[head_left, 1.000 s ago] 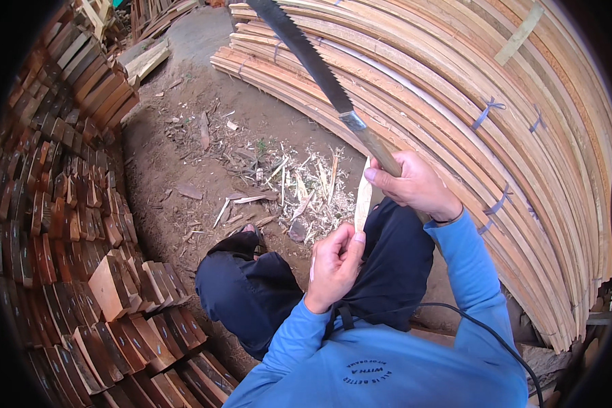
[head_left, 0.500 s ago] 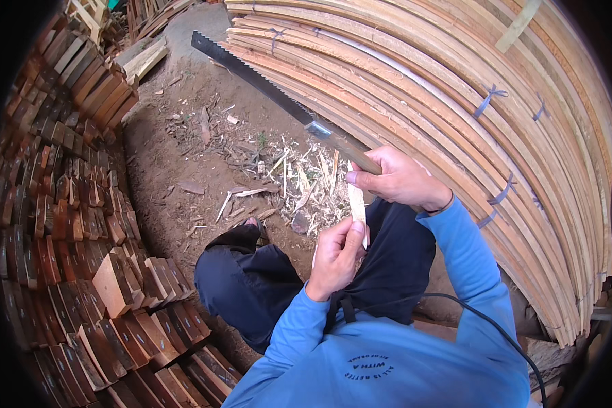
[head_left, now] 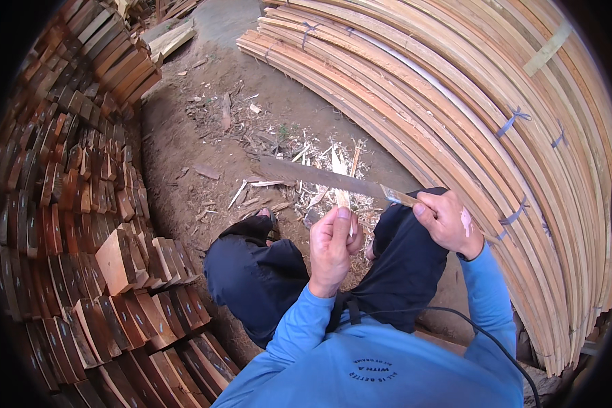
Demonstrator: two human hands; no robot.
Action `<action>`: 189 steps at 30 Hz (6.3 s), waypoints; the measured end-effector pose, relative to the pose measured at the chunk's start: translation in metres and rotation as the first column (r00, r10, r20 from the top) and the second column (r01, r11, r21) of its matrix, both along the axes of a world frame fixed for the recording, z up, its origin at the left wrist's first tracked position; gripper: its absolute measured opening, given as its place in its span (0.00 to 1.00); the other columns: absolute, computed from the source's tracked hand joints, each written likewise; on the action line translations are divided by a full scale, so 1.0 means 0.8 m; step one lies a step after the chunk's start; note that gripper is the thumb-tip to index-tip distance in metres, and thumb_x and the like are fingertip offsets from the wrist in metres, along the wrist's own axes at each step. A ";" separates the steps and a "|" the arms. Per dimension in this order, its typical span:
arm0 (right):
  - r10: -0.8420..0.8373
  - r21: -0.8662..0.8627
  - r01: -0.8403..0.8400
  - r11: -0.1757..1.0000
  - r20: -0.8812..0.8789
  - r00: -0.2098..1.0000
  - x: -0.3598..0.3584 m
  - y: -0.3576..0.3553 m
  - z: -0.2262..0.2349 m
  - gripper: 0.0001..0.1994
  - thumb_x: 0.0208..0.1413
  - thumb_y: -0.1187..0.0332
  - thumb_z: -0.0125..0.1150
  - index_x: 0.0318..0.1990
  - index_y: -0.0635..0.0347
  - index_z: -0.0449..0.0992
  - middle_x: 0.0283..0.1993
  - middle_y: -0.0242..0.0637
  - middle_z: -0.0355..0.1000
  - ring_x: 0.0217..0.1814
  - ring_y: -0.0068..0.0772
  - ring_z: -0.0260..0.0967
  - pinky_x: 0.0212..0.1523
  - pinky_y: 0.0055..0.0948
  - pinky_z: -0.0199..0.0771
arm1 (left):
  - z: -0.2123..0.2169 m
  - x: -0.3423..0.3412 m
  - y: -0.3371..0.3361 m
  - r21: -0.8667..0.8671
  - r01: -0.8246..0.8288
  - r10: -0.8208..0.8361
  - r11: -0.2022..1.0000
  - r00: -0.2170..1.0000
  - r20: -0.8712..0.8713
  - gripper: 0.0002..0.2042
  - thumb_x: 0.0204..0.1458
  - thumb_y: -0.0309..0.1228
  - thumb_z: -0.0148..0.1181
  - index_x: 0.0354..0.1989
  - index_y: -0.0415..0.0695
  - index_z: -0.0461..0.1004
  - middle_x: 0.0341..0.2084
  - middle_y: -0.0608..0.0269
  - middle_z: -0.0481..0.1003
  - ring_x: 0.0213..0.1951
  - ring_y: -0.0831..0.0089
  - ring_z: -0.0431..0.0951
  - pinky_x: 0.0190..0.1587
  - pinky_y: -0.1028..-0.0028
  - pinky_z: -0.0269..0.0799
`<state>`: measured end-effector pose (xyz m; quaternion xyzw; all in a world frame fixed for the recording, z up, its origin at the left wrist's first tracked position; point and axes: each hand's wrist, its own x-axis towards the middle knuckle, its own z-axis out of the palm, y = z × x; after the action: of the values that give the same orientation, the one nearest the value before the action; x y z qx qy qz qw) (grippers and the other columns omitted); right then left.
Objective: The person uses a saw-like tool to shave thin layers off a small piece of wood held in their hands while sitting on the ground.
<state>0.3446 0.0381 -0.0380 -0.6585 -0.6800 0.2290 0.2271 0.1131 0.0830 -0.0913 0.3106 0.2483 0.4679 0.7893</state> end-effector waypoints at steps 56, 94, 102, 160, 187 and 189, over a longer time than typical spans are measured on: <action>0.034 0.019 -0.036 0.999 0.074 0.997 -0.015 0.009 0.008 0.27 0.66 0.48 0.56 0.22 0.61 0.67 0.14 0.52 0.58 0.18 0.59 0.60 0.21 0.47 0.59 | 0.023 -0.022 0.008 -0.245 0.261 -0.113 0.934 0.864 0.491 0.18 0.73 0.40 0.40 0.28 0.47 0.62 0.16 0.77 0.51 0.15 0.87 0.46 0.17 0.80 0.43; -0.065 0.199 -0.011 0.980 0.369 0.927 -0.011 0.050 -0.050 0.29 0.63 0.40 0.54 0.30 0.61 0.77 0.19 0.53 0.71 0.24 0.60 0.72 0.27 0.50 0.71 | -0.007 -0.021 0.018 -0.373 0.433 0.087 0.821 0.550 0.830 0.17 0.73 0.39 0.40 0.30 0.46 0.60 0.17 0.76 0.52 0.15 0.87 0.47 0.16 0.82 0.43; -0.173 0.167 0.149 0.975 0.136 0.976 0.006 0.057 -0.014 0.30 0.69 0.46 0.49 0.22 0.66 0.67 0.18 0.55 0.59 0.21 0.59 0.61 0.26 0.48 0.60 | 0.013 -0.030 0.020 -0.330 0.368 0.048 0.869 0.601 0.798 0.18 0.74 0.38 0.37 0.28 0.47 0.59 0.16 0.76 0.50 0.15 0.87 0.46 0.16 0.81 0.43; 0.063 0.019 -0.064 0.998 0.045 0.997 -0.026 0.031 -0.008 0.31 0.67 0.42 0.50 0.23 0.63 0.67 0.15 0.54 0.59 0.19 0.62 0.61 0.22 0.47 0.60 | 0.030 -0.028 0.011 -0.191 0.091 -0.032 0.977 0.956 0.292 0.19 0.73 0.41 0.41 0.28 0.46 0.61 0.17 0.76 0.52 0.15 0.86 0.46 0.17 0.80 0.42; 0.093 0.049 -0.096 0.994 0.057 0.994 -0.027 0.035 -0.004 0.31 0.67 0.42 0.50 0.22 0.62 0.65 0.16 0.53 0.59 0.19 0.59 0.61 0.22 0.45 0.59 | 0.029 -0.026 0.009 -0.178 0.076 -0.023 0.981 0.960 0.281 0.19 0.73 0.41 0.42 0.27 0.46 0.60 0.17 0.76 0.52 0.16 0.87 0.47 0.17 0.80 0.42; 0.112 0.014 -0.113 0.993 0.066 0.992 -0.031 0.031 -0.001 0.31 0.67 0.42 0.51 0.22 0.62 0.65 0.16 0.54 0.60 0.20 0.61 0.63 0.22 0.46 0.60 | 0.032 -0.025 0.008 -0.195 0.088 -0.030 0.977 0.958 0.284 0.19 0.73 0.41 0.42 0.27 0.46 0.60 0.17 0.75 0.51 0.15 0.87 0.46 0.17 0.80 0.42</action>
<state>0.3199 0.0633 -0.0386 -0.6241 -0.7251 0.2139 0.1974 0.0929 0.0890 -0.0658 0.1653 0.1721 0.4548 0.8580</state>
